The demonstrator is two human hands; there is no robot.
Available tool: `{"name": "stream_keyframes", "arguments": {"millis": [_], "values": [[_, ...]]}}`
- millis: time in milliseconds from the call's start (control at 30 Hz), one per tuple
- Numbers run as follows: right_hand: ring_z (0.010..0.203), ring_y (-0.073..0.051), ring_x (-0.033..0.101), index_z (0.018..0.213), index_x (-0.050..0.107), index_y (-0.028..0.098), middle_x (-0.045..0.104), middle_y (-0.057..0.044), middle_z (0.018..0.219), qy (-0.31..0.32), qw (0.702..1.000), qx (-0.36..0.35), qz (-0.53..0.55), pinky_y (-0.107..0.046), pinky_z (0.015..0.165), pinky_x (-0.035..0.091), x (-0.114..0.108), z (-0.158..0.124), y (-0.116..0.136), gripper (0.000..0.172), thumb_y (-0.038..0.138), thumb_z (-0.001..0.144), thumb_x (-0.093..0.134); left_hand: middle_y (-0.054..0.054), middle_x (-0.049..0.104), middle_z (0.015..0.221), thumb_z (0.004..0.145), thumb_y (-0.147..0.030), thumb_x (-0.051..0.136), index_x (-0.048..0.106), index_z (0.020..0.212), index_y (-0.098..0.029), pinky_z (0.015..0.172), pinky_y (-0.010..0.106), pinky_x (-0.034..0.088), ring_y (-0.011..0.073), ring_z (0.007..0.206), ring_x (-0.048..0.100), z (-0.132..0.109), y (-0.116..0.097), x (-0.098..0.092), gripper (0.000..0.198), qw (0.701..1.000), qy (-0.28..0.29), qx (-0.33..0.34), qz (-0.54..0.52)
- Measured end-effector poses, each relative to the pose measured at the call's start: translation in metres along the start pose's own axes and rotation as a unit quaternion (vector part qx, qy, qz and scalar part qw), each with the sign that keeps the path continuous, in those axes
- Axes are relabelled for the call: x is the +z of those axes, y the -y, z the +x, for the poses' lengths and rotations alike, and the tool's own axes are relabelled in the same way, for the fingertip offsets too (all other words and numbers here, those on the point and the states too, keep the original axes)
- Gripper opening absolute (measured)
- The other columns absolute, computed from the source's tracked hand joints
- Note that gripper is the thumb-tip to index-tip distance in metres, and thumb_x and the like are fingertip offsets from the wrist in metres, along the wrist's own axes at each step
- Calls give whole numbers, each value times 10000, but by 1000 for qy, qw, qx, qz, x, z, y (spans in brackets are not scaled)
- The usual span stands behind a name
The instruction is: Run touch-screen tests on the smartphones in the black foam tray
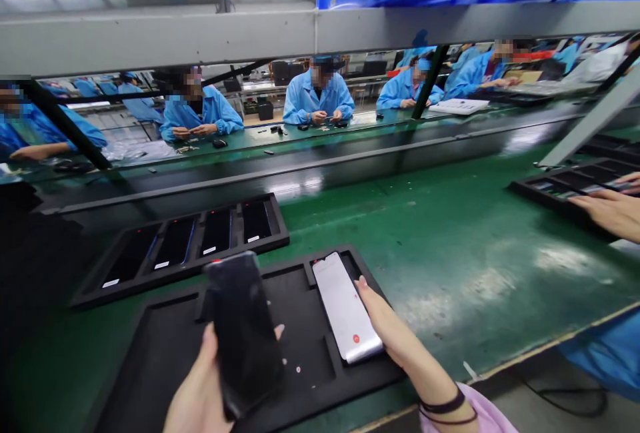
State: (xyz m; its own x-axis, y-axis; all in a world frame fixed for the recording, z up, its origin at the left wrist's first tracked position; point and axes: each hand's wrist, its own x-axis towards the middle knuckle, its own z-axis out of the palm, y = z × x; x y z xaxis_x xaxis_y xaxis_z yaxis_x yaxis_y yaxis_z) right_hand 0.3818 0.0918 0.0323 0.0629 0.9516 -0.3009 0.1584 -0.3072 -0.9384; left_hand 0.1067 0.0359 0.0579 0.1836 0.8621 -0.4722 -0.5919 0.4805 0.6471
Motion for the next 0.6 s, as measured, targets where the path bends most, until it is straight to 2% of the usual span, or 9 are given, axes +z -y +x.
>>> {"name": "stream_keyframes", "arguments": {"millis": [67, 133, 167, 267, 333, 400, 467, 533, 600], "values": [[1292, -344, 479, 1281, 617, 164, 547, -146, 1360, -26, 998, -42, -43, -485, 1118, 367, -1, 0, -5, 1000, 956, 715, 386, 67, 603, 1363, 959, -522, 459, 352, 1469, -326, 1058, 484, 442, 288, 1244, 572, 15, 7, 11, 557, 998, -8, -55, -24], [1346, -328, 414, 1349, 564, 148, 489, -151, 1416, -39, 993, -82, -79, -461, 1140, 334, -3, -6, -9, 1010, 936, 748, 371, 114, 575, 1393, 944, -549, 468, 371, 1469, -227, 1072, 452, 445, 300, 1281, 541, 29, 17, 19, 623, 995, -18, -97, 2], [1348, -323, 412, 1366, 548, 141, 484, -157, 1419, -39, 990, -97, -93, -456, 1133, 347, -5, -12, -11, 979, 907, 786, 361, 137, 534, 1431, 941, -572, 460, 374, 1465, -181, 1077, 436, 446, 300, 1313, 508, 35, 23, 22, 660, 995, -22, -96, 30], [1334, -299, 437, 1386, 527, 145, 497, -146, 1411, -50, 978, -155, -132, -446, 1116, 373, -8, -36, -22, 770, 738, 915, 390, 138, 432, 1510, 963, -538, 444, 371, 1462, -168, 1087, 418, 444, 279, 1381, 415, 46, 37, 18, 625, 992, -12, -22, 126], [1327, -263, 452, 1386, 523, 179, 498, -106, 1419, -78, 939, -260, -212, -409, 1103, 400, -8, -53, -32, 538, 532, 988, 436, 112, 424, 1517, 975, -479, 455, 401, 1447, -211, 1091, 434, 440, 270, 1390, 392, 46, 42, 6, 545, 971, -9, 60, 231], [1307, -234, 479, 1372, 529, 211, 510, -74, 1412, -104, 860, -387, -316, -368, 1082, 433, -9, -66, -42, 397, 332, 1002, 446, 103, 432, 1510, 983, -419, 454, 411, 1443, -243, 1082, 456, 449, 272, 1374, 413, 38, 43, -11, 495, 916, -19, 185, 354], [1299, -228, 488, 1365, 526, 204, 509, -72, 1412, -110, 785, -465, -394, -361, 1090, 423, -10, -73, -49, 390, 240, 985, 441, 103, 474, 1482, 996, -346, 419, 412, 1442, -254, 1051, 415, 486, 255, 1335, 474, 24, 38, -29, 455, 848, -35, 311, 427], [1323, -240, 459, 1368, 512, 160, 502, -92, 1415, -108, 738, -498, -442, -403, 1137, 353, -11, -75, -52, 406, 238, 976, 440, 94, 573, 1396, 997, -277, 391, 476, 1392, -247, 992, 325, 532, 224, 1267, 555, 8, 32, -49, 405, 774, -58, 390, 495], [1355, -248, 415, 1372, 496, 123, 509, -105, 1406, -104, 711, -508, -474, -450, 1180, 247, -11, -75, -49, 423, 252, 972, 447, 62, 634, 1326, 974, -233, 413, 545, 1323, -258, 968, 290, 544, 215, 1227, 591, -7, 26, -68, 374, 689, -92, 428, 578]]}}
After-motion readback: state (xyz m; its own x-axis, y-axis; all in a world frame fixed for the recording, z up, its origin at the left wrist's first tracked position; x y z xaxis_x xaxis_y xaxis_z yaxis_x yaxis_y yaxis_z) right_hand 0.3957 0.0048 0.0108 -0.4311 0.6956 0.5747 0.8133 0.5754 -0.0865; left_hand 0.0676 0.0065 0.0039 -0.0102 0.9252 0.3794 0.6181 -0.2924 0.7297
